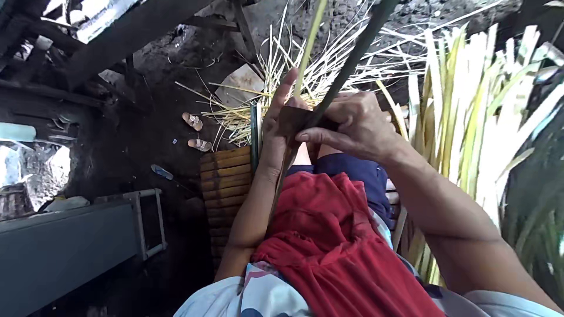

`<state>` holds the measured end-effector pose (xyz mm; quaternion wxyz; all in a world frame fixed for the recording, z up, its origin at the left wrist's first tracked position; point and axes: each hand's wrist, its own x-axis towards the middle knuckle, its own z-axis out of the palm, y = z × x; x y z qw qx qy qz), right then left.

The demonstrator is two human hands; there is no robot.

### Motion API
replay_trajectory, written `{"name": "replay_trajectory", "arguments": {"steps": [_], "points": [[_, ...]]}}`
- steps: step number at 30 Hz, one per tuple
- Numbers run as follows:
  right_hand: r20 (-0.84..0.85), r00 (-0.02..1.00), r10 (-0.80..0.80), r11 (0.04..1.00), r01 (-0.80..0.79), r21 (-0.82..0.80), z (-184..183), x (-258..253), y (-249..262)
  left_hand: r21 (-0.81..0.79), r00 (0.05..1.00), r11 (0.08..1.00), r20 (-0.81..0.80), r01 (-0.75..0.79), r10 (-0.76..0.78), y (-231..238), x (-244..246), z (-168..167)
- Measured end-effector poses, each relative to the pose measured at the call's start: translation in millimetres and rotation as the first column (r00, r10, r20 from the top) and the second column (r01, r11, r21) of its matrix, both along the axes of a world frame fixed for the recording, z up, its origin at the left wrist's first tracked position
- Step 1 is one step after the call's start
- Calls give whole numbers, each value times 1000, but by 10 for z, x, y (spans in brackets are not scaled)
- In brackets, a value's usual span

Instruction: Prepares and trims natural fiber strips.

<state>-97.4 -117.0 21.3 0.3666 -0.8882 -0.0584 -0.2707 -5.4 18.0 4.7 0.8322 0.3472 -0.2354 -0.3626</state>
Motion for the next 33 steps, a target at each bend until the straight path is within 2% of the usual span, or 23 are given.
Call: {"name": "replay_trajectory", "arguments": {"steps": [3, 6, 11, 14, 15, 17, 19, 21, 22, 24, 26, 28, 30, 33], "points": [[-65, 998, 12, 999, -10, 34, -67, -250, 70, 138, 981, 977, -76, -165, 176, 64, 67, -136], [-95, 996, 6, 993, 5, 118, -162, -561, 34, 244, 900, 895, -135, -375, 414, 223, 289, -282], [-229, 973, -30, 949, 100, 300, -463, -950, -111, 364, 650, 623, -63, -692, 758, 794, 642, -505], [-293, 955, -41, 907, 158, 390, -596, -1045, -182, 407, 545, 473, 77, -782, 835, 1180, 821, -529], [-302, 953, -36, 898, 164, 408, -599, -1051, -199, 424, 539, 442, 139, -791, 831, 1319, 902, -474], [-304, 952, -21, 887, 158, 433, -582, -1021, -220, 445, 572, 405, 351, -799, 742, 1657, 1102, -341], [-288, 958, -5, 882, 140, 449, -554, -957, -257, 467, 579, 351, 563, -811, 590, 2021, 1329, -229], [-274, 961, -21, 881, 148, 449, -520, -899, -302, 523, 593, 281, 709, -805, 381, 2402, 1439, -204], [-267, 963, -41, 875, 163, 455, -511, -888, -324, 582, 633, 253, 731, -773, 255, 2598, 1388, -227], [-261, 961, -92, 859, 209, 468, -513, -904, -371, 730, 763, 253, 645, -635, 53, 3010, 1105, -446], [-265, 956, -124, 835, 245, 492, -558, -964, -436, 856, 887, 282, 460, -434, -32, 3414, 745, -939], [-277, 950, -147, 807, 277, 522, -597, -1029, -496, 926, 955, 276, 288, -259, -71, 3775, 304, -1467], [-281, 947, -158, 785, 293, 546, -595, -1068, -530, 979, 986, 170, 134, -116, -99, 4040, -212, -1744], [-320, 929, -184, 772, 338, 538, -600, -1075, -539, 993, 984, -56, -107, 100, -139, 4448, -795, -1923]]}}
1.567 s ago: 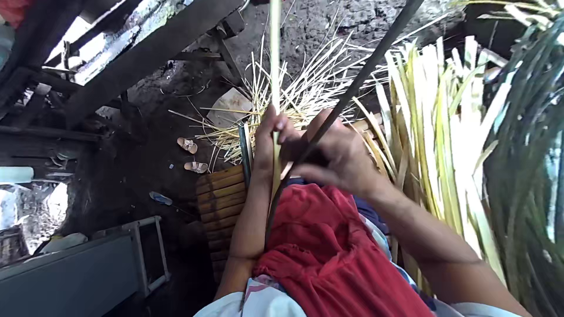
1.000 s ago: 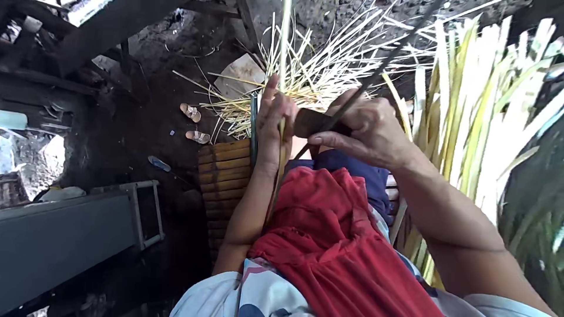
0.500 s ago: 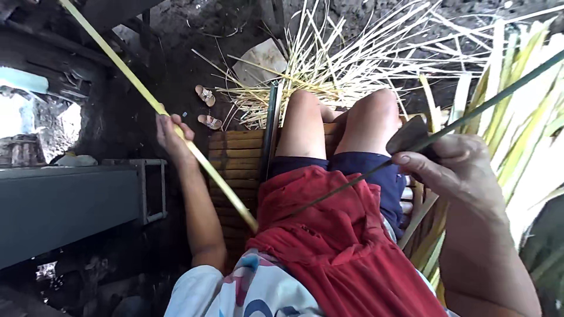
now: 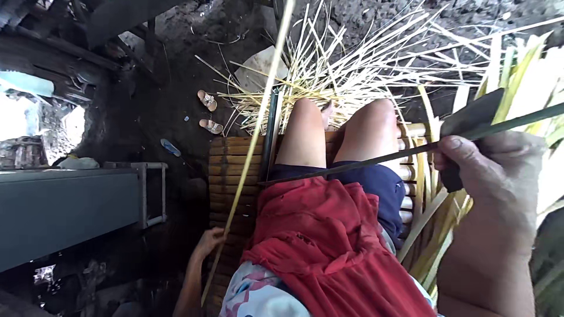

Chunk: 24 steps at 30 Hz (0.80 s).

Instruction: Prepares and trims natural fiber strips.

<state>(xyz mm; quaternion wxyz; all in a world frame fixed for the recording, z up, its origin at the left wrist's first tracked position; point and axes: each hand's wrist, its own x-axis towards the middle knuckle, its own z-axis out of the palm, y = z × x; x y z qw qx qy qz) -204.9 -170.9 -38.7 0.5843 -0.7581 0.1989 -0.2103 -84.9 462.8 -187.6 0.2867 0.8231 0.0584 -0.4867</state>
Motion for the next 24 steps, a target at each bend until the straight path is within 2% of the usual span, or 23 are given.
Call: {"name": "replay_trajectory", "arguments": {"steps": [3, 5, 7, 8, 10, 12, 13, 15, 16, 18, 19, 20, 22, 24], "points": [[-33, 999, -1, 999, 2, 36, -88, 26, 41, 155, 975, 975, -178, 159, -131, 443, -193, -147], [-49, 999, 15, 998, -12, 66, -157, 72, 107, 228, 941, 929, -244, 292, -236, 607, -112, -217], [-64, 997, 46, 995, -41, 87, -235, 167, 217, 303, 913, 867, -226, 396, -338, 479, 184, -135], [-78, 994, 71, 994, -63, 92, -275, 221, 296, 335, 911, 847, -131, 412, -391, 312, 388, -41], [-108, 985, 138, 988, -129, 84, -365, 355, 496, 336, 870, 862, 185, 380, -456, -257, 887, 256], [-166, 965, 204, 979, -201, 35, -494, 491, 739, 286, 721, 880, 505, 379, -475, -1132, 1343, 743], [-207, 953, 219, 974, -227, -16, -552, 555, 872, 226, 625, 894, 649, 387, -434, -1661, 1454, 1068], [-273, 937, 219, 953, -265, -145, -578, 677, 1129, 27, 495, 869, 813, 494, -306, -2659, 1407, 1721], [-297, 931, 211, 938, -278, -207, -565, 736, 1249, -75, 481, 809, 834, 583, -269, -3074, 1298, 1977], [-305, 933, 188, 909, -283, -306, -545, 848, 1454, -247, 568, 660, 754, 709, -328, -3717, 1050, 2266], [-294, 938, 185, 899, -283, -336, -532, 885, 1527, -335, 630, 600, 673, 726, -387, -3946, 950, 2298], [-288, 937, 198, 892, -294, -343, -518, 899, 1566, -429, 702, 577, 576, 695, -418, -4106, 870, 2272], [-345, 891, 294, 887, -389, -250, -495, 860, 1494, -550, 827, 619, 400, 561, -395, -4236, 780, 2158], [-371, 827, 421, 887, -461, -22, -483, 757, 1266, -613, 901, 660, 302, 435, -313, -4136, 829, 1971]]}}
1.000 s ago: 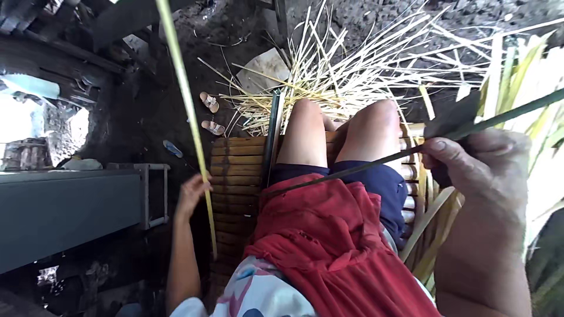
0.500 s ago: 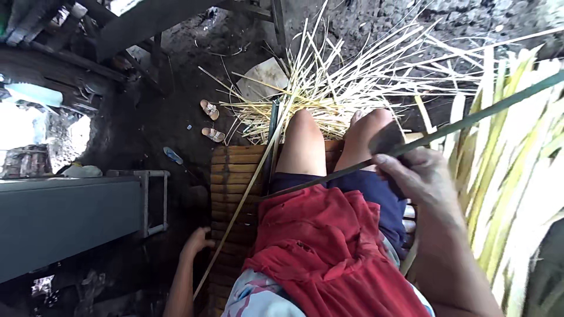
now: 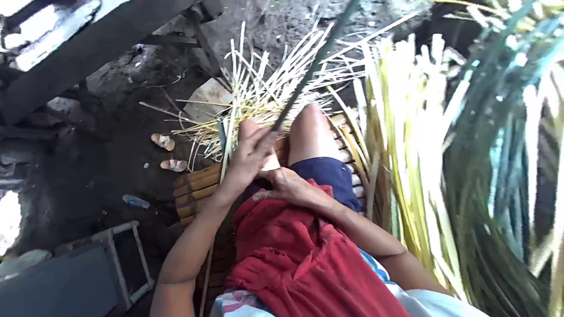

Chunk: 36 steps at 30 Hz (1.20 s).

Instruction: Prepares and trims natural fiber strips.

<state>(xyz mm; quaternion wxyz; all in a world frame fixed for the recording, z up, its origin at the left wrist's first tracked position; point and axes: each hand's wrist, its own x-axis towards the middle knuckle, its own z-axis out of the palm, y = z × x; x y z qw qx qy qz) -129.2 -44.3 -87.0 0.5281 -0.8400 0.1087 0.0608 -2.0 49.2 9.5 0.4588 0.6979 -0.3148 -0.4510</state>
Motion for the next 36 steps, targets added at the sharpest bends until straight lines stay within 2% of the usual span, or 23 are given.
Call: {"name": "replay_trajectory", "arguments": {"steps": [2, 5, 9, 11, 13, 16, 17, 18, 19, 21, 22, 23, 24, 26, 29, 31, 33, 36], "points": [[5, 997, -79, 960, 74, 268, -25, -162, -268, 3, 999, 999, 3, -46, 46, 282, 171, -313], [36, 970, -242, 774, 170, 610, 48, -450, -615, 112, 996, 994, 87, 21, -30, 1083, 457, -795], [85, 932, -353, 619, 165, 768, -75, -728, -855, 325, 961, 944, 240, 55, -138, 2406, 921, -1250], [20, 930, -367, 564, 206, 800, -180, -731, -869, 517, 957, 852, 193, 88, -215, 2991, 1203, -1323], [-75, 937, -342, 528, 258, 809, -239, -668, -796, 683, 961, 716, 72, 147, -266, 3459, 1450, -1362], [-220, 940, -261, 507, 328, 797, -285, -510, -519, 844, 924, 494, -3, 208, -383, 3730, 1722, -1414], [-249, 937, -245, 506, 342, 792, -300, -451, -401, 868, 909, 465, 41, 173, -414, 3588, 1729, -1380], [-267, 936, -228, 521, 349, 779, -305, -389, -285, 858, 889, 500, 133, 119, -439, 3311, 1666, -1294], [-275, 938, -211, 559, 346, 753, -310, -340, -179, 809, 860, 584, 248, 69, -445, 2913, 1516, -1150], [-282, 942, -184, 668, 330, 667, -272, -268, -32, 570, 827, 822, 460, 4, -323, 1899, 983, -745], [-276, 947, -167, 693, 312, 650, -245, -240, 5, 401, 845, 916, 491, -3, -213, 1393, 654, -529], [-264, 951, -161, 710, 297, 638, -214, -222, 32, 229, 867, 973, 481, 16, -127, 955, 330, -362], [-241, 955, -172, 737, 287, 612, -183, -214, 57, 98, 887, 993, 451, 62, -100, 593, 44, -256], [-178, 957, -227, 817, 287, 501, -119, -240, 116, -28, 883, 979, 439, 201, -168, 74, -335, -212], [-128, 974, -186, 854, 225, 469, -93, -313, 107, -102, 880, 958, 432, 269, -201, -211, -467, -321], [-66, 993, -101, 872, 121, 475, -155, -321, 82, -116, 927, 952, 286, 284, -242, -149, -379, -312], [-125, 992, -16, 883, 73, 464, -146, -289, 104, -109, 947, 946, 136, 305, -290, -66, -317, -284], [-98, 995, -22, 907, 61, 416, -138, -217, 171, -72, 960, 959, 76, 274, -269, 12, -329, -247]]}}
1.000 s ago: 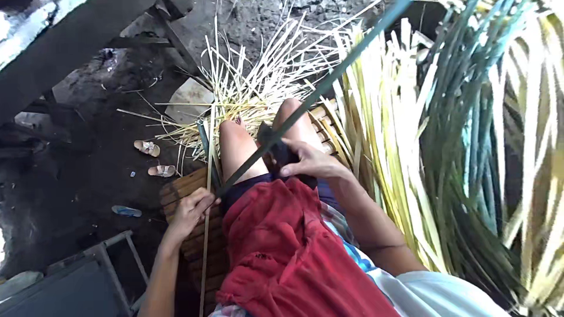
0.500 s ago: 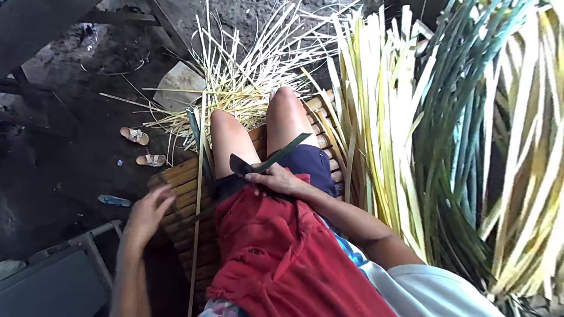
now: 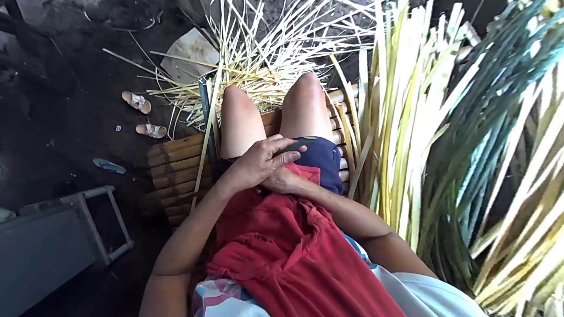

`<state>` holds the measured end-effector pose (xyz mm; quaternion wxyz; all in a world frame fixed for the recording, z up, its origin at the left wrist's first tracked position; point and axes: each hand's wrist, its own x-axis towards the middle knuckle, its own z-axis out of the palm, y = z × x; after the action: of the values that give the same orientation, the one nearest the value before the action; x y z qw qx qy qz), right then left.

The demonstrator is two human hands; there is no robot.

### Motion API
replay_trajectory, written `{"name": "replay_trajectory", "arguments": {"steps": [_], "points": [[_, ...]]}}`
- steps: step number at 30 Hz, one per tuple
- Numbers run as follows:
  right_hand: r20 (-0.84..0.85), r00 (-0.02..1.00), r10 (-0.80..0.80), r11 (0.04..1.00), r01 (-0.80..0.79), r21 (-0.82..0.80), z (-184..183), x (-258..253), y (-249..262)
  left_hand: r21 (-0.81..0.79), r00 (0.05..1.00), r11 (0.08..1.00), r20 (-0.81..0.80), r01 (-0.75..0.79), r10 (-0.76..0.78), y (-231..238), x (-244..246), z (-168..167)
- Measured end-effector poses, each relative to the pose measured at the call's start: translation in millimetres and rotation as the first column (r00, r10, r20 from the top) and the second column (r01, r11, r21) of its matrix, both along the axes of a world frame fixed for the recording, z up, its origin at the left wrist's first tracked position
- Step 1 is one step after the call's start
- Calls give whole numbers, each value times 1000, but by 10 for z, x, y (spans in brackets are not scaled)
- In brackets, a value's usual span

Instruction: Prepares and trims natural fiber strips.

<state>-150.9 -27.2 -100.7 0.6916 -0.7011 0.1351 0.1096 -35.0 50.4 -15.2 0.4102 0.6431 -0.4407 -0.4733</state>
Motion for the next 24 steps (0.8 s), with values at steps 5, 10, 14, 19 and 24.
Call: {"name": "replay_trajectory", "arguments": {"steps": [5, 10, 14, 19, 24], "points": [[162, 981, 106, 985, -81, -154, -20, 9, -177, 41, 996, 998, -71, -56, 59, 181, 145, 107], [-51, 999, -18, 978, 28, 207, 156, -297, -628, 169, 999, 985, 25, 21, -26, 438, 373, 231], [-106, 992, 68, 850, -2, 526, 527, -357, -735, 203, 997, 979, 71, 8, -23, 572, 356, 352], [34, 978, 204, 814, -189, 550, 674, -364, -690, 185, 987, 982, 162, -45, 15, 620, 313, 484], [91, 977, 193, 878, -213, 429, 734, -318, -679, 204, 971, 978, 237, -37, -13, 622, 339, 504]]}}
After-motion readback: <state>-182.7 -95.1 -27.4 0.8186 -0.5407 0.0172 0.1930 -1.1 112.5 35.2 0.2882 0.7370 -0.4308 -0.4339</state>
